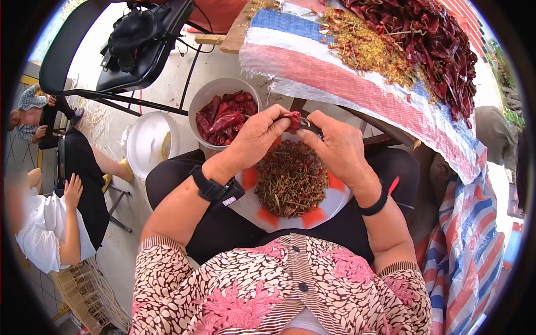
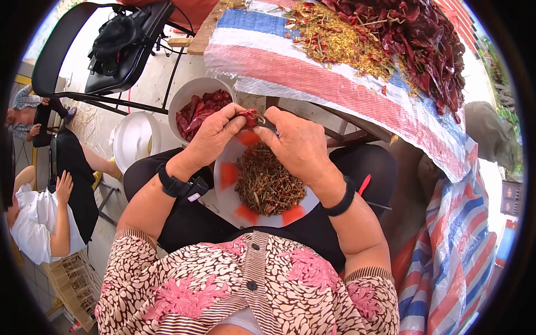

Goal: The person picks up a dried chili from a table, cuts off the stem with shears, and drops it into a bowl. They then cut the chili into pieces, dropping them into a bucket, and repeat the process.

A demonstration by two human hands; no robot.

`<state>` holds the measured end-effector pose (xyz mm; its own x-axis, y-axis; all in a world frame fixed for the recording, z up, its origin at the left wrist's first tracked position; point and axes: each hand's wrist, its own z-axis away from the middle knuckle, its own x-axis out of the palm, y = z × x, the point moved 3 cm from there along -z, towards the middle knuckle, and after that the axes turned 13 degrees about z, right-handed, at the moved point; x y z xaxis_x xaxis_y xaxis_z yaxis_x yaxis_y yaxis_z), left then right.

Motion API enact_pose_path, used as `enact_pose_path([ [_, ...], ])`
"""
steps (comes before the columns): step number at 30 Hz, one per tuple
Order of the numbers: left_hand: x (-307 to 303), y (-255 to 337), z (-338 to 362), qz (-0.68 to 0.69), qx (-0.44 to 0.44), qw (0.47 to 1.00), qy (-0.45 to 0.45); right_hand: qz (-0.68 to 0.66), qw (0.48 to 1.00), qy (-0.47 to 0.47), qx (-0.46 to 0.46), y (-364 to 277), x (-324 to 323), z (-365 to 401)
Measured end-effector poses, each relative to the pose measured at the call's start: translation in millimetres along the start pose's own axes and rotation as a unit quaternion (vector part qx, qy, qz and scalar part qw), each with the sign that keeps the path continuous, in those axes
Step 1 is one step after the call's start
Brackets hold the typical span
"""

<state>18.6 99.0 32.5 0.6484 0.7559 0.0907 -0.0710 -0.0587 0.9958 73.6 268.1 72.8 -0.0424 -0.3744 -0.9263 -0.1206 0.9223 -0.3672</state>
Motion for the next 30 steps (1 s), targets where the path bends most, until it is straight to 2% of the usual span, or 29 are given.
enact_pose_path([
  [1,0.8,-1.5,-0.6,-0.008,-0.007,1.0,-0.006,0.013,1.0,0.004,-0.007,-0.5,0.6,0.3],
  [4,1.2,-2.9,-1.1,-0.01,-0.028,0.999,-0.023,-0.131,0.99,-0.059,0.017,10.9,12.7,0.1],
  [5,1.3,-1.1,-0.8,0.006,-0.035,0.999,-0.027,-0.238,0.967,-0.087,0.024,11.8,15.8,-0.5],
  [7,2.4,3.8,-0.7,0.056,-0.042,0.997,-0.035,-0.44,0.886,-0.137,0.036,11.6,19.5,-1.8],
  [10,5.9,10.6,2.3,0.13,-0.047,0.989,-0.046,-0.561,0.787,-0.234,0.107,7.2,13.8,1.5],
  [16,3.6,19.1,7.2,0.159,-0.043,0.984,-0.068,-0.732,0.607,-0.292,0.105,-1.8,23.1,9.8],
  [19,2.2,19.5,8.4,0.159,-0.042,0.984,-0.069,-0.775,0.538,-0.318,0.094,-3.4,29.7,11.2],
  [22,1.8,19.5,10.4,0.152,-0.044,0.986,-0.054,-0.792,0.515,-0.317,0.088,-6.6,31.3,11.4],
  [25,1.3,20.0,12.5,0.155,-0.04,0.986,-0.038,-0.682,0.664,-0.291,0.097,-4.4,27.1,6.4],
  [27,-3.3,15.3,13.6,0.136,-0.037,0.99,-0.028,-0.58,0.791,-0.186,0.061,-7.9,23.1,2.1],
  [30,1.6,16.0,11.7,0.17,-0.046,0.984,-0.036,-0.347,0.937,-0.038,0.004,-3.2,22.5,4.2],
])
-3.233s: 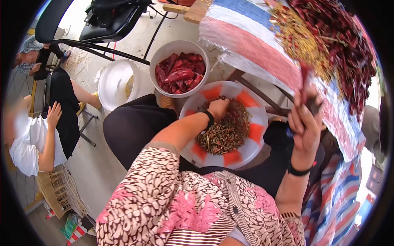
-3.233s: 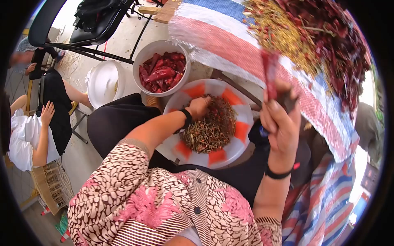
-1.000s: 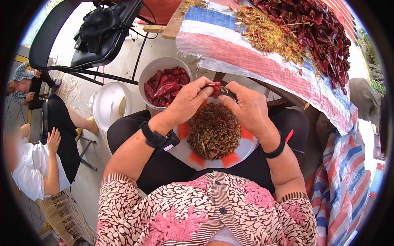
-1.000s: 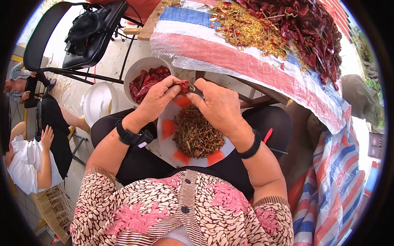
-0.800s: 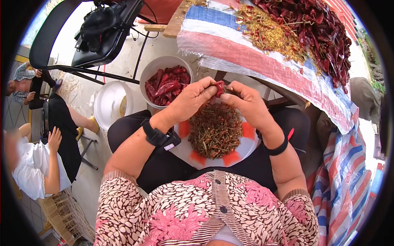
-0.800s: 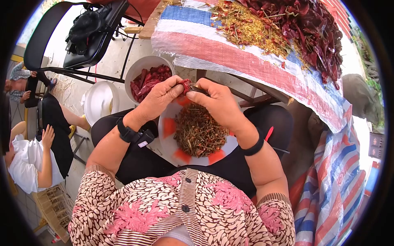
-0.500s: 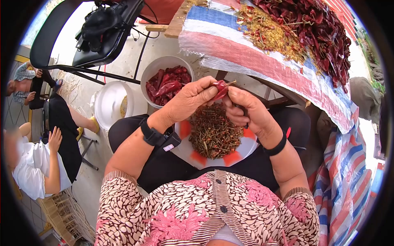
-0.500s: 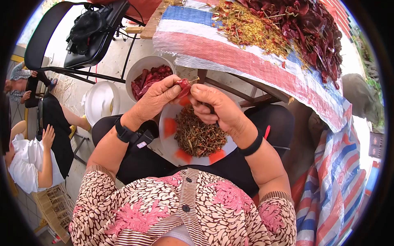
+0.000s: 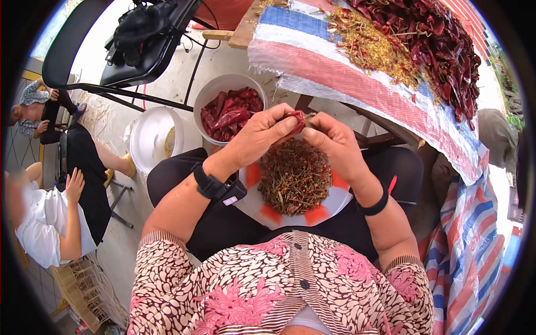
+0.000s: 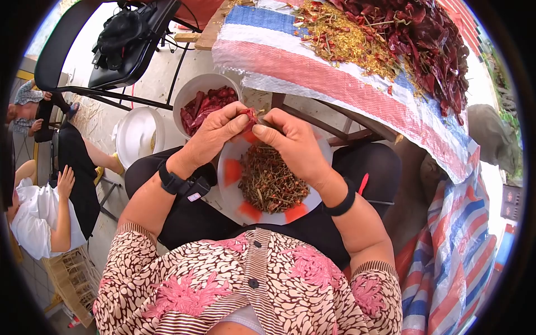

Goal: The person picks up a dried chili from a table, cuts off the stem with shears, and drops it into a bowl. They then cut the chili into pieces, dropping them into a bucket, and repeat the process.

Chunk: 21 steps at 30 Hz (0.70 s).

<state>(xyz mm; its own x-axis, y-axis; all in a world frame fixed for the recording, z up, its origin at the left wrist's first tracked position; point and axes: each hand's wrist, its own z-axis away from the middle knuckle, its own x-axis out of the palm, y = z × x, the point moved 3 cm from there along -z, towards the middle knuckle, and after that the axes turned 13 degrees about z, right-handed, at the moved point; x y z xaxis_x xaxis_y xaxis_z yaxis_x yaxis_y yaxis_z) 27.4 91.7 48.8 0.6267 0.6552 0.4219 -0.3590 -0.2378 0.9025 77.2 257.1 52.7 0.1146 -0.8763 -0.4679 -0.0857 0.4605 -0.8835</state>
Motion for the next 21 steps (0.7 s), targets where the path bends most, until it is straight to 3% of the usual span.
enact_pose_path([
  [4,-1.9,-5.9,-0.1,-0.002,-0.032,1.0,0.0,0.241,0.964,0.089,-0.063,-17.4,-8.9,6.8],
  [7,-1.3,-9.3,-0.1,-0.028,-0.032,0.999,0.005,0.298,0.945,0.085,-0.1,-15.1,-10.0,5.4],
  [9,-4.2,-8.6,0.6,-0.064,-0.04,0.997,-0.003,0.081,0.996,0.0,-0.038,2.9,-2.9,2.8],
  [11,-7.7,-13.3,1.4,-0.047,-0.046,0.998,-0.019,-0.12,0.987,-0.095,0.054,13.5,0.6,3.3],
  [13,-10.4,-13.2,3.1,-0.043,-0.049,0.997,-0.031,-0.289,0.921,-0.197,0.17,7.8,-0.5,6.1],
  [16,-12.1,-8.5,4.8,-0.044,-0.05,0.997,-0.04,-0.48,0.807,-0.288,0.187,7.0,3.8,10.9],
  [19,-11.9,-7.4,5.3,-0.02,-0.038,0.998,-0.036,-0.549,0.748,-0.315,0.2,11.4,8.4,8.8],
  [21,-10.2,-7.0,4.9,-0.006,-0.013,0.999,-0.038,-0.466,0.808,-0.301,0.197,8.0,3.2,6.4],
])
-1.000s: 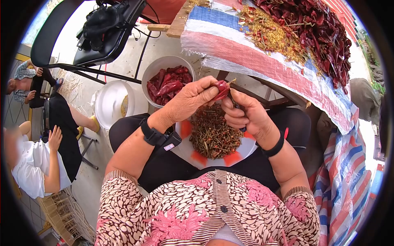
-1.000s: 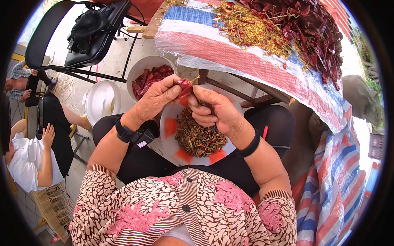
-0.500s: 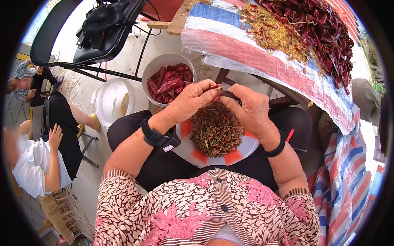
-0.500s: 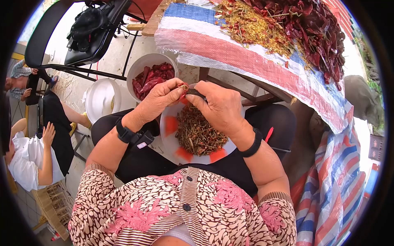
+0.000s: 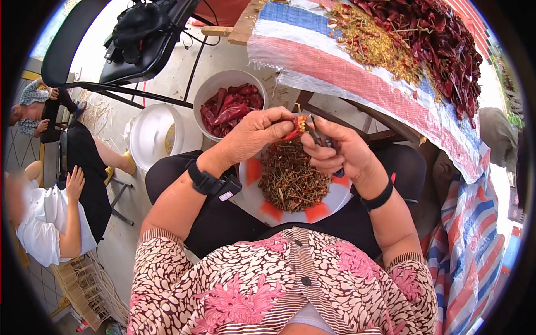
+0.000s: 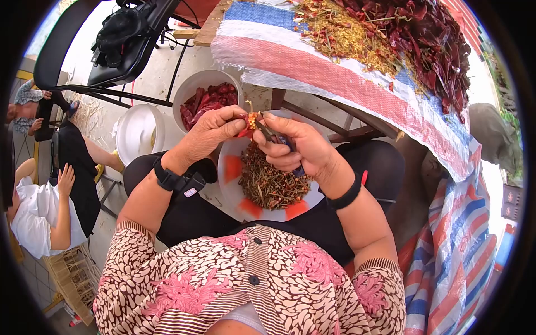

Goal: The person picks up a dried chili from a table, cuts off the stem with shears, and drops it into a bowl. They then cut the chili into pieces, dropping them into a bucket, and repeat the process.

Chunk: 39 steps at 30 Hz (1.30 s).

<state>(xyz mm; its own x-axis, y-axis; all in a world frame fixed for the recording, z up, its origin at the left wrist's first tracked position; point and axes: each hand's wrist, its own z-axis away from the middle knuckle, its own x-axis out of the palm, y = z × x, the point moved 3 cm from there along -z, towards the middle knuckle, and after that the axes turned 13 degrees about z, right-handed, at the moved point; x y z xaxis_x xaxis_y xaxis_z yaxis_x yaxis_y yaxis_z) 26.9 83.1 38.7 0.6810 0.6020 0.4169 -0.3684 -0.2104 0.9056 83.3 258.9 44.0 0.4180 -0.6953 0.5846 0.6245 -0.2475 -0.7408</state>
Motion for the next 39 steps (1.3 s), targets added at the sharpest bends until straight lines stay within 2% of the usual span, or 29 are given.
enact_pose_path([
  [1,-0.1,-0.4,-0.2,-0.002,-0.007,1.0,0.009,0.047,0.999,0.023,0.002,-5.9,0.8,1.4],
  [2,-0.1,-0.6,-0.1,-0.004,-0.014,1.0,0.018,0.212,0.975,0.069,0.009,-14.1,-2.7,3.9],
  [5,-3.9,-2.3,0.1,-0.038,-0.026,0.998,0.033,0.429,0.874,0.194,-0.121,-11.8,-10.1,3.8],
  [9,-3.8,-5.2,-1.5,-0.088,-0.005,0.994,0.058,0.311,0.899,0.28,-0.128,-21.8,-7.1,9.0],
  [17,-1.5,-11.3,-6.1,-0.161,0.059,0.979,0.109,0.29,0.876,0.296,-0.247,-0.8,-5.0,-11.6],
  [18,-2.2,-14.2,-6.9,-0.166,0.068,0.976,0.122,0.383,0.816,0.324,-0.287,-3.8,-1.8,-10.8],
  [20,-4.2,-21.7,-8.6,-0.107,0.011,0.981,0.159,0.551,0.661,0.366,-0.355,-8.0,6.9,-8.6],
  [23,2.7,-14.8,-9.1,-0.011,-0.05,0.981,0.19,0.655,0.554,0.37,-0.357,-7.3,15.5,-5.1],
  [24,4.8,-11.7,-8.2,0.022,-0.066,0.978,0.196,0.689,0.493,0.371,-0.38,-10.0,17.7,-4.8],
  [27,-26.4,-9.6,-8.1,0.078,-0.017,0.964,0.254,0.706,0.462,0.338,-0.417,-10.6,35.0,4.7],
  [29,-29.6,-5.4,-4.8,0.077,-0.015,0.974,0.215,0.634,0.522,0.359,-0.444,-10.1,27.9,1.6],
  [31,-32.5,-12.3,-3.7,0.063,0.004,0.981,0.186,0.6,0.604,0.369,-0.374,-15.6,23.4,4.1],
  [34,-41.0,-13.4,-3.8,0.006,0.051,0.974,0.219,0.614,0.686,0.261,-0.291,-15.8,13.1,2.4],
  [36,-57.9,-8.7,-1.4,-0.179,0.07,0.949,0.249,0.694,0.663,0.193,-0.204,-11.9,16.1,-1.0],
  [38,-80.1,-6.9,1.7,-0.321,0.072,0.898,0.291,0.762,0.614,0.158,-0.135,-2.1,15.5,-2.6],
  [39,-91.7,-3.5,2.1,-0.424,0.074,0.853,0.295,0.772,0.606,0.147,-0.123,3.2,11.8,-3.9],
])
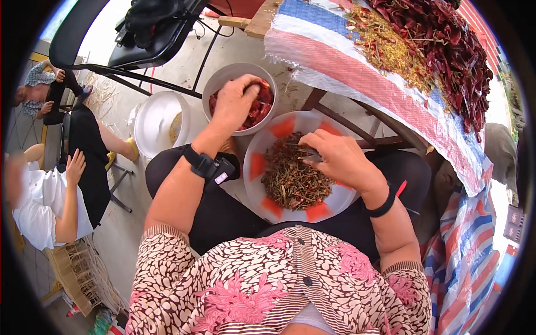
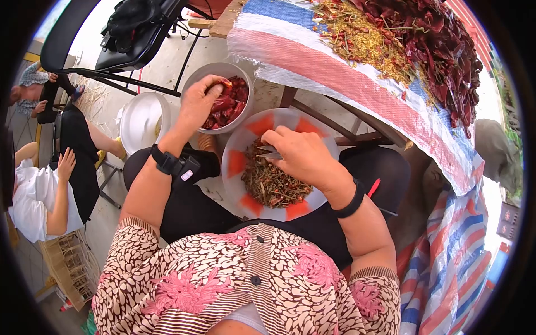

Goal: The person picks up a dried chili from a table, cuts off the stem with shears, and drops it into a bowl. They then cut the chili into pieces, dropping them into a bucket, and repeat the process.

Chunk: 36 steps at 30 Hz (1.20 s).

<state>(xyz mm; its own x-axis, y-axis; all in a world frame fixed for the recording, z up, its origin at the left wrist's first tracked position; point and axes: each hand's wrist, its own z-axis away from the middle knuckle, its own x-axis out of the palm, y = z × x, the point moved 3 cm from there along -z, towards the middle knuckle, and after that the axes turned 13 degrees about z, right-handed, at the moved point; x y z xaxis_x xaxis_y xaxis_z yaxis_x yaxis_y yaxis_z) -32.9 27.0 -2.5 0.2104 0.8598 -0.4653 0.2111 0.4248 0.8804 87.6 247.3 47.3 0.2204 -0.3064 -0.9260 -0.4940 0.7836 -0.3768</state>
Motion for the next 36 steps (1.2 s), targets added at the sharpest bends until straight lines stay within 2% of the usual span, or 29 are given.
enact_pose_path([
  [2,-10.2,-7.6,-3.0,-0.104,0.05,0.99,0.084,0.029,0.999,-0.031,-0.005,5.5,12.1,2.2],
  [5,-20.1,-6.6,-5.2,-0.171,0.085,0.97,0.147,0.037,0.999,0.016,-0.021,7.5,15.3,5.0],
  [7,-15.6,-8.8,-7.0,-0.059,0.128,0.985,0.095,0.058,0.998,-0.002,0.013,20.1,31.2,11.5],
  [8,-8.7,-20.6,-7.6,-0.061,0.079,0.993,0.058,0.063,0.997,-0.02,0.028,26.5,34.6,16.2],
  [9,-1.5,-4.8,-2.8,-0.065,0.049,0.996,0.029,0.056,0.995,-0.068,0.044,31.7,39.1,16.8],
  [10,6.2,1.6,0.3,-0.017,0.035,0.999,-0.007,0.003,0.997,-0.07,0.02,30.6,34.8,18.2],
  [12,16.3,17.6,3.5,-0.05,0.04,0.997,-0.037,-0.253,0.954,-0.162,0.019,25.6,27.8,8.5],
  [14,23.2,15.5,2.5,-0.057,0.019,0.996,-0.068,-0.047,0.979,-0.163,0.11,16.7,26.5,16.1],
  [16,25.5,28.6,3.3,-0.098,0.03,0.992,-0.072,-0.024,0.985,-0.132,0.109,17.1,25.9,21.2],
  [17,26.4,32.7,5.1,-0.135,-0.004,0.985,-0.104,-0.015,0.987,-0.119,0.107,17.5,24.4,23.5],
  [20,33.2,25.8,6.9,-0.214,-0.001,0.966,-0.147,-0.04,0.986,0.004,0.159,18.3,-33.1,31.0],
  [21,34.9,24.9,7.4,-0.231,-0.029,0.957,-0.174,-0.006,0.973,0.076,0.216,30.7,-45.6,36.8],
  [22,35.6,25.5,7.4,-0.238,-0.013,0.955,-0.177,0.026,0.951,0.149,0.271,42.4,-61.0,43.7],
  [24,37.7,24.8,10.4,-0.251,0.017,0.95,-0.186,0.11,0.886,0.148,0.426,66.0,-102.5,62.1],
  [25,37.3,26.6,11.1,-0.253,0.024,0.948,-0.191,0.135,0.878,0.217,0.405,97.6,-114.3,78.2],
  [26,36.9,28.9,12.3,-0.254,0.031,0.947,-0.195,0.193,0.826,0.212,0.485,118.0,-133.7,88.3],
  [30,39.8,27.5,14.2,-0.24,0.049,0.95,-0.194,0.284,0.703,0.285,0.587,215.2,-169.1,138.6],
  [32,40.7,29.2,13.4,-0.239,0.048,0.95,-0.196,0.294,0.673,0.314,0.602,251.7,-171.4,151.1],
  [35,41.0,30.1,14.0,-0.231,0.053,0.951,-0.2,0.202,0.711,0.255,0.624,298.5,-161.6,162.6],
  [36,40.5,30.9,14.2,-0.227,0.056,0.951,-0.2,0.204,0.705,0.293,0.613,299.8,-161.3,164.0],
])
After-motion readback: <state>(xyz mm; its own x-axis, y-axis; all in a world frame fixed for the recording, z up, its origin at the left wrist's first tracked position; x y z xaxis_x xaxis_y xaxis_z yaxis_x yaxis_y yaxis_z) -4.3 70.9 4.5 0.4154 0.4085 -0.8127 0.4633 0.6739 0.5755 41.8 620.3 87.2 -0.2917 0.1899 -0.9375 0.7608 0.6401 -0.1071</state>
